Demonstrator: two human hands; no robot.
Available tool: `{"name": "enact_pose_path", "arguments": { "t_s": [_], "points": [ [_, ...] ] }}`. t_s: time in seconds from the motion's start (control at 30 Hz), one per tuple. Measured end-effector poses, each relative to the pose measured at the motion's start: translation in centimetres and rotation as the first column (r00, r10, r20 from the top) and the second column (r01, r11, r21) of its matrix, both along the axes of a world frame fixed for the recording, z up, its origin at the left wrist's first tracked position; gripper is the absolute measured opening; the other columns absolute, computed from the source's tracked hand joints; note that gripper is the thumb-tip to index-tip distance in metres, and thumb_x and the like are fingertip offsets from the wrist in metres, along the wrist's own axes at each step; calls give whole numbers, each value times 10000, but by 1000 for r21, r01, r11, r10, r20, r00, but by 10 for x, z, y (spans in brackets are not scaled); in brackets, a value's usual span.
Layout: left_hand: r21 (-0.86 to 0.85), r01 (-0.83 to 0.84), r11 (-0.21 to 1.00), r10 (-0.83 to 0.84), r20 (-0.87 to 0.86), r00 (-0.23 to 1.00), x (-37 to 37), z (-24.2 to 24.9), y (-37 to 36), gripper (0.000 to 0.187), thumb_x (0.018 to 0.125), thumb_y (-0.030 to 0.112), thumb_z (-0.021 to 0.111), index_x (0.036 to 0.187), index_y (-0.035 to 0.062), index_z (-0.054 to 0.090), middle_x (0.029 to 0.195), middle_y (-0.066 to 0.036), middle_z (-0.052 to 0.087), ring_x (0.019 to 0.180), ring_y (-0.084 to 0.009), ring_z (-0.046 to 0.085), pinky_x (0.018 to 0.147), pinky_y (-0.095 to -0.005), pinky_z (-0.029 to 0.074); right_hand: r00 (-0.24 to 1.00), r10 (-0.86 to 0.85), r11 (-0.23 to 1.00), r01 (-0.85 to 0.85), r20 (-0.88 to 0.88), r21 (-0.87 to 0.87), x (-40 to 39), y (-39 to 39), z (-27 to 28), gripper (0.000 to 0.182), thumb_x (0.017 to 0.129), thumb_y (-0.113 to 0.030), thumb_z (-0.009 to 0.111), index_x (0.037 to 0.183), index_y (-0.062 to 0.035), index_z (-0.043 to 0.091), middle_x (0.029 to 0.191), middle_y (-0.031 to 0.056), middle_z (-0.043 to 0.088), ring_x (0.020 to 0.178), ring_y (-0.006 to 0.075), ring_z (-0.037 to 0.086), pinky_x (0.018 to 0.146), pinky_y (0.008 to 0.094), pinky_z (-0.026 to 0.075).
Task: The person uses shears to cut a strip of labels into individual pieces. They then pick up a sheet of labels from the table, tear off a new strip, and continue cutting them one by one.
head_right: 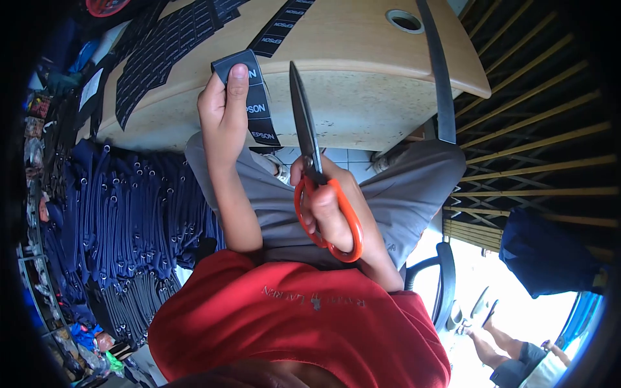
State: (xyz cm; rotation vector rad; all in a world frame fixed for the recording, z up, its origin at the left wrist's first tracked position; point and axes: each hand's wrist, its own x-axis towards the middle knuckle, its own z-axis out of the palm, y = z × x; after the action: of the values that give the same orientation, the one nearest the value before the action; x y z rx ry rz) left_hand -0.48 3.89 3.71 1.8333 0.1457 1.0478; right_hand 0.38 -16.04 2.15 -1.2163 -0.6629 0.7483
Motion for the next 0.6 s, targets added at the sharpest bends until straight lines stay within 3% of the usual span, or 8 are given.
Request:
{"name": "enact_pose_path", "arguments": {
  "t_s": [0.07,0.13,0.2,0.27,0.33,0.4,0.53,0.6],
  "points": [
    [-22,3,1000,-3,23,1000,-3,2,2,288,983,259,526,926,-11,608,658,4,552,597,-45,428,534,-233,370,999,29,995,-27,20,-98,-3,3,12,475,908,-482,577,922,-10,525,586,13,530,506,73,526,451,214,404],
    [-42,7,999,-5,57,998,-5,4,5,292,985,262,522,925,-10,608,673,14,558,612,-40,427,544,-228,372,995,-51,999,50,-81,-16,-11,10,9,409,940,-392,565,962,17,557,601,20,552,490,71,525,444,208,410],
    [-74,-8,997,10,28,1000,-8,3,9,302,984,273,525,924,-11,608,686,27,553,628,-37,424,558,-223,373,971,-51,981,93,-235,169,-13,18,-4,475,924,-413,586,1046,45,571,607,23,561,467,70,519,427,197,402],
    [-96,-2,995,4,24,1000,-9,1,14,302,982,273,530,923,-12,610,680,34,541,623,-33,413,551,-218,363,958,-63,979,114,-281,169,-14,21,-11,632,881,-518,594,1099,74,561,604,25,556,431,61,490,405,185,377],
    [-119,13,993,-10,20,1000,-11,0,20,301,980,273,535,922,-13,611,673,40,530,618,-29,403,544,-214,352,949,166,957,-89,-270,276,-10,19,-20,792,813,-636,584,1125,90,544,605,26,548,411,46,462,393,174,362],
    [-147,31,989,-40,-59,997,-14,-1,23,287,990,258,522,1007,-6,632,816,40,583,723,-13,465,658,-179,406,948,197,962,-138,-248,237,-16,21,-22,838,759,-740,521,1003,61,546,570,-2,489,393,23,415,375,168,332],
    [-132,-22,991,32,71,997,-10,2,14,292,979,263,541,910,-11,614,640,66,482,581,-22,351,503,-202,292,974,124,975,-84,-187,207,-25,25,-24,849,723,-830,422,914,-6,490,558,-15,454,397,30,390,373,183,300],
    [-153,-20,988,23,18,1000,-13,4,12,268,979,246,544,942,-7,624,717,65,517,639,-17,381,565,-181,319,982,114,985,-91,-151,149,-23,27,-26,864,707,-860,393,904,-22,470,558,-16,446,407,35,384,383,190,291]
  ]
}}
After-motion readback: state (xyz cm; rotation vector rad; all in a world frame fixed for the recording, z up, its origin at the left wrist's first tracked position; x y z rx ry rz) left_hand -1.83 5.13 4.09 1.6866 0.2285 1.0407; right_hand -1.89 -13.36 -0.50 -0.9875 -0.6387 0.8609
